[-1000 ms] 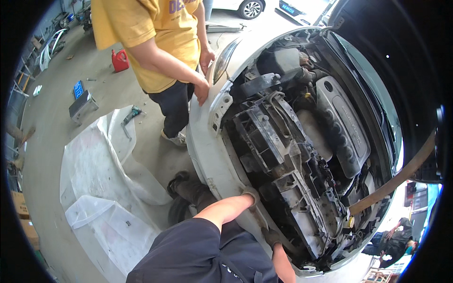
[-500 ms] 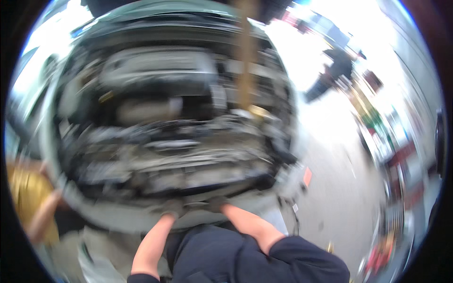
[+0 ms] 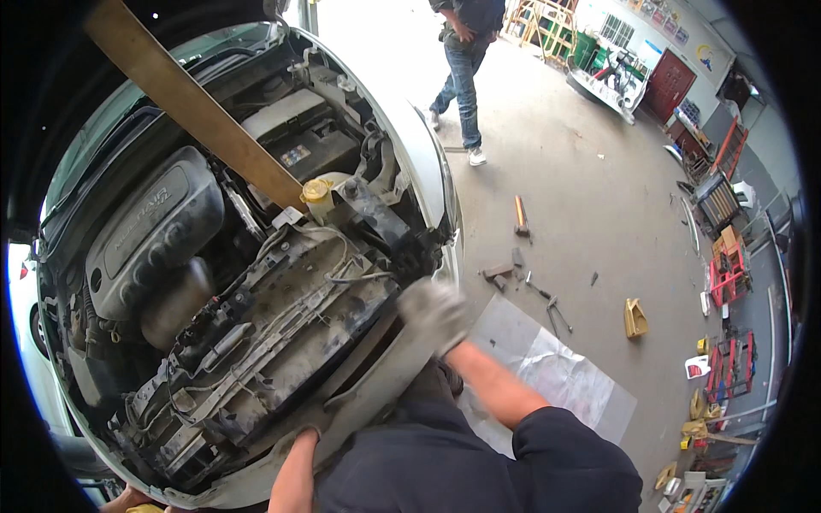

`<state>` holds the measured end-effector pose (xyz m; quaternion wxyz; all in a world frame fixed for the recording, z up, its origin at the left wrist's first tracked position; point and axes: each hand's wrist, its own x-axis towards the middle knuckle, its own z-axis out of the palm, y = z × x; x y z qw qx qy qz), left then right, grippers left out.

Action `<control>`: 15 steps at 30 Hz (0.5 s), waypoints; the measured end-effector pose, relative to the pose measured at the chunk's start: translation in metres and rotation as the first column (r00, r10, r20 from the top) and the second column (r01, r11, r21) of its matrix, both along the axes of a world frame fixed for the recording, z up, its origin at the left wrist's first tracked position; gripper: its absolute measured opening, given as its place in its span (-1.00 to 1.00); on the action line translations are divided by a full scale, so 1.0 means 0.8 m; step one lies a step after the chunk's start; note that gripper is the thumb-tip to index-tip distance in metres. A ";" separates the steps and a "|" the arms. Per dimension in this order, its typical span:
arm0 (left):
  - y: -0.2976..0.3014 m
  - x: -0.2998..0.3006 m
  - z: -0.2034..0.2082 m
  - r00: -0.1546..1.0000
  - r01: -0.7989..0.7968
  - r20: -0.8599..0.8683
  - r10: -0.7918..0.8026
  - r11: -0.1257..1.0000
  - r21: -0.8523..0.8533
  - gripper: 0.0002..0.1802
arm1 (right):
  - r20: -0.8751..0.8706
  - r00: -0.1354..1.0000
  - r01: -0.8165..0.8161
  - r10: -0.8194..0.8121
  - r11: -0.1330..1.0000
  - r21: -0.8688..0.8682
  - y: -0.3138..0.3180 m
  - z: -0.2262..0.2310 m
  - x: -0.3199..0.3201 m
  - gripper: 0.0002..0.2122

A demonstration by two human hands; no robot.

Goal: The person uses a screwdriver to loosen fasteners on the front bumper of a white car, then removes the bumper with assistance from another person. The removed bumper is placed on the floor.

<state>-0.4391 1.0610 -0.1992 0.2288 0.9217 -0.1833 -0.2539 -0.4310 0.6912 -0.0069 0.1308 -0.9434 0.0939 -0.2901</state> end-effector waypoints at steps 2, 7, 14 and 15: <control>0.002 0.001 0.015 0.999 0.000 -0.041 0.001 1.000 0.015 -0.37 | -0.085 0.952 0.307 -0.295 0.930 0.200 -0.089 0.014 -0.004 -0.45; -0.023 0.007 0.056 0.997 0.033 -0.064 -0.032 0.999 0.023 -0.38 | -0.546 0.798 0.479 -0.255 0.819 0.317 -0.132 -0.009 0.032 0.05; -0.029 0.008 0.066 0.987 0.003 -0.159 0.020 0.990 0.142 -0.37 | -0.462 0.815 0.529 -0.350 0.775 0.345 -0.127 0.003 0.059 -0.28; -0.025 0.006 0.055 0.989 0.001 -0.148 0.018 0.992 0.125 -0.37 | -0.470 0.810 0.531 -0.350 0.778 0.336 -0.127 0.007 0.058 -0.28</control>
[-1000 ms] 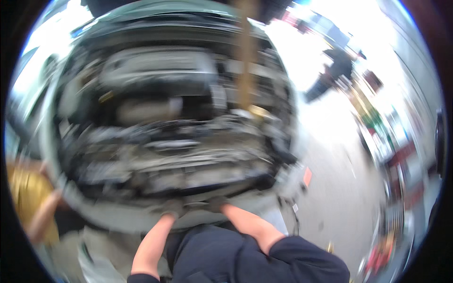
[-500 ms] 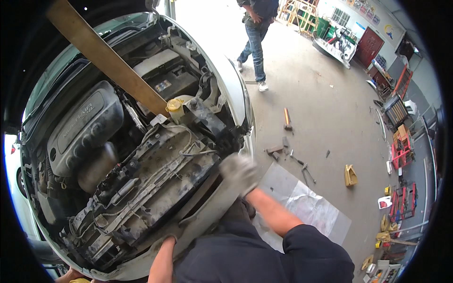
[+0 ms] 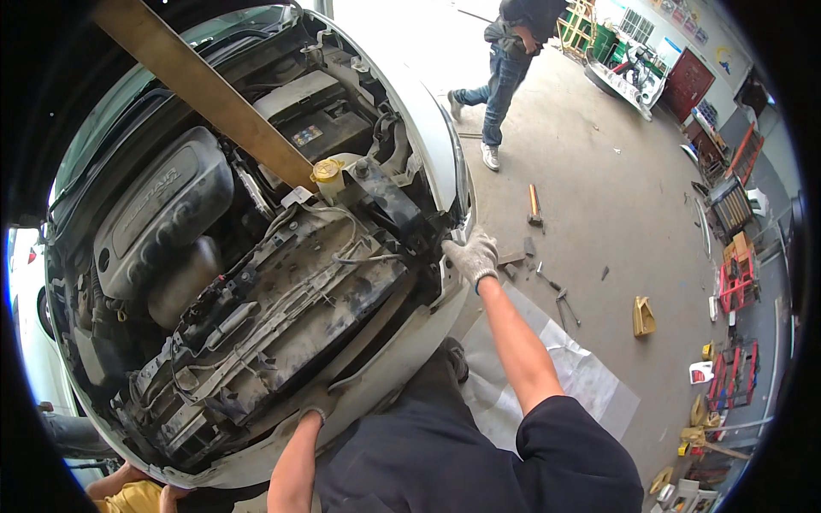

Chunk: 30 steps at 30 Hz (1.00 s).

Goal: The person uses a screwdriver to loosen fasteners on the front bumper of a white car, then removes the bumper with assistance from another person. The removed bumper is placed on the floor.

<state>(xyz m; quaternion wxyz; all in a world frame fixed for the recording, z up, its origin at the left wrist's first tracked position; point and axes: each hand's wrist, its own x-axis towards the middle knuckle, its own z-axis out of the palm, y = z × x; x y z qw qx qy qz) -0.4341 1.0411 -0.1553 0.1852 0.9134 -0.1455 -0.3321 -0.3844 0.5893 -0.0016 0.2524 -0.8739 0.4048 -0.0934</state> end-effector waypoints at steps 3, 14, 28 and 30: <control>0.014 -0.003 -0.034 1.000 -0.009 0.006 0.010 0.999 -0.051 -0.37 | -0.017 1.000 0.010 -0.010 1.000 -0.010 0.000 0.004 -0.003 -0.29; 0.017 -0.003 -0.031 0.999 -0.004 0.041 0.007 0.998 -0.062 -0.41 | -0.041 0.999 -0.038 0.036 0.999 -0.039 0.006 0.015 0.013 -0.32; 0.018 0.013 -0.018 1.000 0.000 0.019 0.002 0.997 -0.081 -0.39 | -0.121 0.991 -0.074 0.059 0.991 -0.116 0.008 0.034 0.029 -0.34; 0.013 0.012 -0.007 0.997 0.051 0.054 -0.049 0.998 -0.037 -0.31 | -0.157 0.983 -0.105 0.094 0.993 -0.057 0.005 0.037 0.021 -0.31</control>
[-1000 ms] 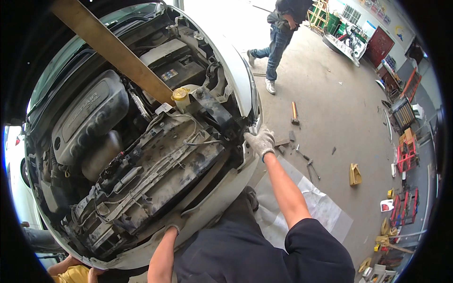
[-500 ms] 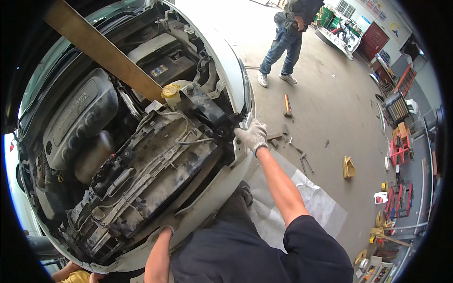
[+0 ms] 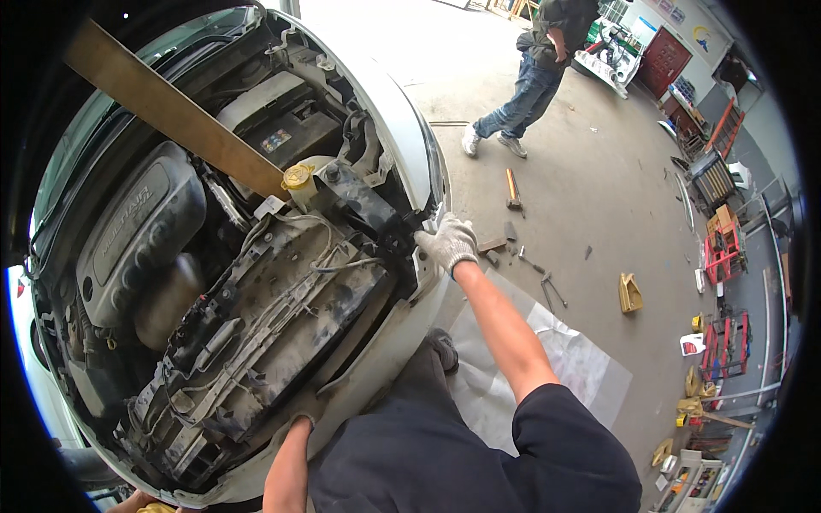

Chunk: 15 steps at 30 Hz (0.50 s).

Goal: The person uses a screwdriver to loosen fasteners on the front bumper of a white car, then removes the bumper with assistance from another person. The removed bumper is placed on the floor.

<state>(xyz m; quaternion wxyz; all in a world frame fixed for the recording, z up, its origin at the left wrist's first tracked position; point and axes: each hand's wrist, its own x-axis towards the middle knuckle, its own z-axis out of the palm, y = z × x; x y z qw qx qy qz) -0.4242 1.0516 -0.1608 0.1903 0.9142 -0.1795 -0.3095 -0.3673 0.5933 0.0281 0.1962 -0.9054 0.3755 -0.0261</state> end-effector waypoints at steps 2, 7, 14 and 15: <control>-0.011 0.005 0.009 0.999 0.011 -0.048 -0.010 1.000 0.019 -0.28 | 0.050 0.999 0.011 -0.011 1.000 0.002 -0.013 -0.007 -0.003 -0.31; -0.023 0.023 -0.014 0.989 0.002 -0.150 -0.003 1.000 -0.011 -0.34 | 0.193 0.981 -0.022 0.006 0.997 0.079 -0.038 -0.020 -0.009 -0.34; -0.013 0.021 -0.025 0.985 0.105 -0.142 -0.093 0.992 0.076 -0.27 | 0.354 0.917 -0.249 0.183 0.957 0.151 -0.076 -0.057 -0.003 -0.38; -0.006 0.022 -0.023 0.979 0.102 -0.190 -0.079 0.988 0.115 -0.25 | 0.294 0.935 -0.263 0.199 0.944 0.200 -0.078 -0.059 -0.010 -0.37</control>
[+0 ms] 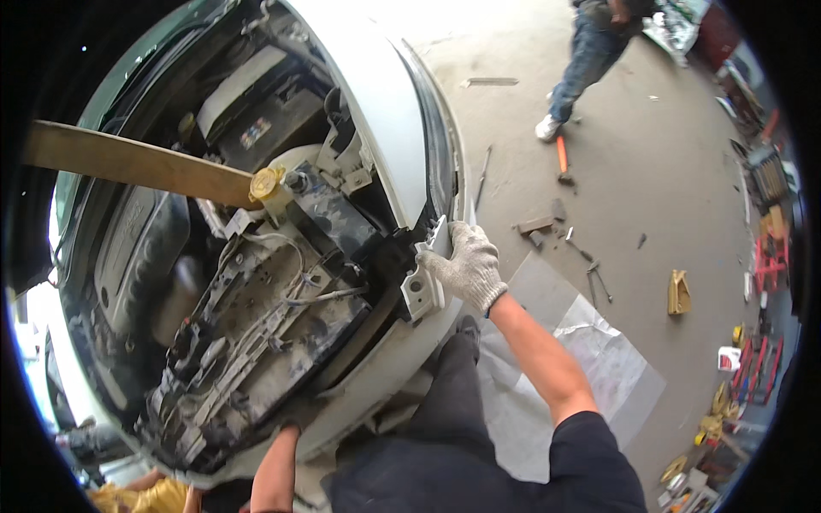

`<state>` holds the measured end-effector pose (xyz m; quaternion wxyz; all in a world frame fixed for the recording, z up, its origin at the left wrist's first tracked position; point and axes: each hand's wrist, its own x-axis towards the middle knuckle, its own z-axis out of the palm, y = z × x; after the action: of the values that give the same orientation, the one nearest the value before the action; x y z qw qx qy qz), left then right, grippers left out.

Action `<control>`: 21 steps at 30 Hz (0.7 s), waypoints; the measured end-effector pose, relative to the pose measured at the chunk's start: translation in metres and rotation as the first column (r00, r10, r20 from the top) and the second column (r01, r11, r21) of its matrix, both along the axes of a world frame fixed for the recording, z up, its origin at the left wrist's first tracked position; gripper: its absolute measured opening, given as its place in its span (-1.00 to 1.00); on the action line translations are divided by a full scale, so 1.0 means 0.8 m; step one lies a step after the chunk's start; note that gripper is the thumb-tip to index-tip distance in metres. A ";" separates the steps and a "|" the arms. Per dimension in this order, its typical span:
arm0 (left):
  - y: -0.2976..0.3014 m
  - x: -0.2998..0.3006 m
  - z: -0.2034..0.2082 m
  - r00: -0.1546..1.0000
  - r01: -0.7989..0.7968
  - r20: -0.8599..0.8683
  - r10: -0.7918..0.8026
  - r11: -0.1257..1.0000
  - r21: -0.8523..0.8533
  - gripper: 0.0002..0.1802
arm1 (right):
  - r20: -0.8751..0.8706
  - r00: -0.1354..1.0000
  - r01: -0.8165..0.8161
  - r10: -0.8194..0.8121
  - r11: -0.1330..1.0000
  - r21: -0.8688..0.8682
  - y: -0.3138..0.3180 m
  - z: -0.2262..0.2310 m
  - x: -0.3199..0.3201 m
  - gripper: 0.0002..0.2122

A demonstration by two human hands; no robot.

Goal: The person uses a screwdriver to loosen fasteners on the front bumper of a white car, then removes the bumper with assistance from another person. The removed bumper is placed on the floor.

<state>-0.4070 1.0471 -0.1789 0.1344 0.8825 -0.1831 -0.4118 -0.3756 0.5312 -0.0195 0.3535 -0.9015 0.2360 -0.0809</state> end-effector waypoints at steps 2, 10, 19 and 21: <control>0.007 0.002 0.001 0.997 -0.006 0.073 0.003 0.999 0.052 -0.21 | -0.072 0.995 -0.063 0.065 0.998 0.019 -0.011 0.017 0.010 -0.37; 0.002 -0.037 -0.033 0.972 -0.197 0.189 0.141 0.925 0.325 -0.22 | -0.182 0.972 -0.115 0.151 0.974 0.193 -0.028 0.054 0.027 -0.45; -0.112 -0.026 0.011 0.934 -0.351 0.148 0.325 0.910 0.220 -0.33 | -0.179 0.981 -0.025 0.073 0.966 0.257 -0.026 0.043 0.023 -0.58; -0.233 -0.012 0.073 0.870 -0.485 0.032 0.492 0.841 0.240 -0.25 | -0.184 0.980 -0.031 0.075 0.971 0.236 -0.021 0.054 0.023 -0.59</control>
<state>-0.4167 0.8603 -0.1206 0.1298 0.9033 0.1008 -0.3964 -0.3575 0.5143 0.0233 0.4340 -0.8637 0.2524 0.0436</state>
